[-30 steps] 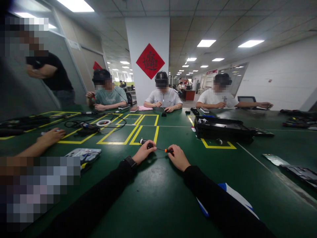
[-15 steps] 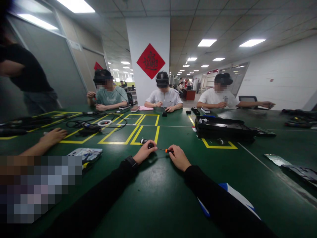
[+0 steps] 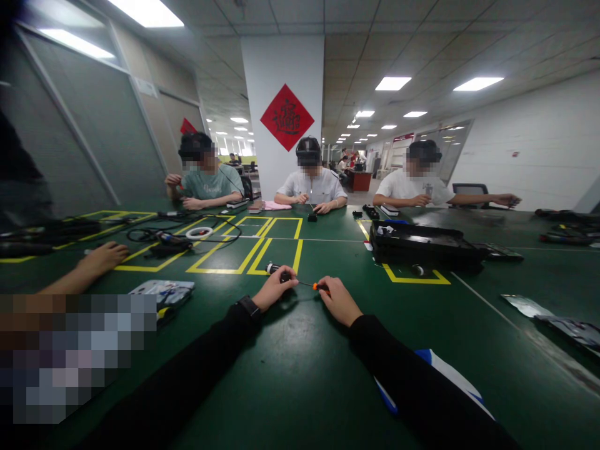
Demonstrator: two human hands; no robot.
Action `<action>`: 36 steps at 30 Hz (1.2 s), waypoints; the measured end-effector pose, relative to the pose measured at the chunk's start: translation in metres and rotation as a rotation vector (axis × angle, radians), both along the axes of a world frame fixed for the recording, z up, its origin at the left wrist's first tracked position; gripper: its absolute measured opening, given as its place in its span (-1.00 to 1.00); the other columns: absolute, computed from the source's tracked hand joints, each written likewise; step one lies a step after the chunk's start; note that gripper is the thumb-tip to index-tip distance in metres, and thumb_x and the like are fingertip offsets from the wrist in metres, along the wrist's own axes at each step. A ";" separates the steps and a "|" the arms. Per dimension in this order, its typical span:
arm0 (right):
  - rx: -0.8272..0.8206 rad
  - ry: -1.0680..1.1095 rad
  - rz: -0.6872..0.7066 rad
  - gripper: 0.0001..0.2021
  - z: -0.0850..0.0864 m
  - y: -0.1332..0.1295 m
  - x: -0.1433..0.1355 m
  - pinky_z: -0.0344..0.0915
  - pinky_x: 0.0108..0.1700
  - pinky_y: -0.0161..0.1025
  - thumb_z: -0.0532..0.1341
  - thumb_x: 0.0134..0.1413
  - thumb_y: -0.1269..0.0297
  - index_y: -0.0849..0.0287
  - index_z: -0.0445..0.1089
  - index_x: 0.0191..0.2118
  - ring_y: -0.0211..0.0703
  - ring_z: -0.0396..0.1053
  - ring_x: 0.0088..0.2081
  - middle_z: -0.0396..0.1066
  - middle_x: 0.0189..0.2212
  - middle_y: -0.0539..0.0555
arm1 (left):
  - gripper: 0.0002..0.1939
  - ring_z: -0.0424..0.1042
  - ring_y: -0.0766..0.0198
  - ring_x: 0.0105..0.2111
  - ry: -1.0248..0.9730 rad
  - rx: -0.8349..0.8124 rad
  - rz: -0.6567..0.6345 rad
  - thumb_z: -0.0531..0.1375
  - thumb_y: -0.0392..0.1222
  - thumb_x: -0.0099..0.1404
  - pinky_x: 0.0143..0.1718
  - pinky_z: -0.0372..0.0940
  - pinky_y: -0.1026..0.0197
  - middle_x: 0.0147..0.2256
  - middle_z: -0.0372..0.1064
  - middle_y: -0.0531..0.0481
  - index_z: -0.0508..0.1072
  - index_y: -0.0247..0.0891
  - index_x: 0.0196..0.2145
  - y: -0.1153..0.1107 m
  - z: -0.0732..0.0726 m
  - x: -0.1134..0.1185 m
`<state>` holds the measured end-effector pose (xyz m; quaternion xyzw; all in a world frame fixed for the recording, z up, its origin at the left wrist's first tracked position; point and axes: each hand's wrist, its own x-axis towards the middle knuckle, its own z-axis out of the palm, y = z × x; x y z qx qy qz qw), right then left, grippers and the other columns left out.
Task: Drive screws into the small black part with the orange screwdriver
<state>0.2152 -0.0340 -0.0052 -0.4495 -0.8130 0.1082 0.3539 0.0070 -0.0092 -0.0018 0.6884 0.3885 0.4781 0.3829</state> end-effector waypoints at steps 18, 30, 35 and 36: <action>0.043 -0.080 -0.032 -0.76 -0.003 0.003 0.001 0.13 -0.15 -0.22 -0.03 0.13 0.30 0.20 0.35 -0.23 -0.18 0.23 -0.24 0.35 -0.32 0.11 | -0.79 0.25 0.36 -0.42 0.017 0.011 0.016 0.15 -0.16 0.03 -0.31 0.16 0.28 -0.42 0.27 0.07 0.30 -0.27 -0.34 0.000 -0.001 0.000; -0.029 -0.004 -0.003 -0.71 0.001 0.002 -0.001 0.13 -0.14 -0.23 -0.12 0.16 0.28 0.19 0.33 -0.28 -0.21 0.22 -0.25 0.32 -0.33 0.08 | -0.80 0.27 0.36 -0.40 0.000 0.000 0.003 0.16 -0.19 0.02 -0.28 0.17 0.25 -0.42 0.27 0.07 0.29 -0.28 -0.35 0.001 0.000 0.000; -0.015 0.005 -0.009 -0.79 -0.002 0.003 -0.001 0.14 -0.14 -0.23 -0.03 0.12 0.31 0.20 0.32 -0.28 -0.20 0.22 -0.24 0.32 -0.33 0.09 | -0.78 0.27 0.37 -0.40 -0.004 0.013 -0.009 0.16 -0.17 0.03 -0.29 0.17 0.27 -0.42 0.27 0.07 0.28 -0.27 -0.33 0.003 -0.004 0.000; -0.015 0.012 -0.013 -0.81 -0.004 0.003 -0.001 0.14 -0.14 -0.23 -0.01 0.10 0.32 0.20 0.31 -0.27 -0.19 0.22 -0.24 0.32 -0.32 0.08 | -0.77 0.27 0.37 -0.41 -0.004 0.015 -0.012 0.16 -0.16 0.03 -0.30 0.17 0.27 -0.42 0.27 0.07 0.27 -0.27 -0.33 0.004 -0.004 0.000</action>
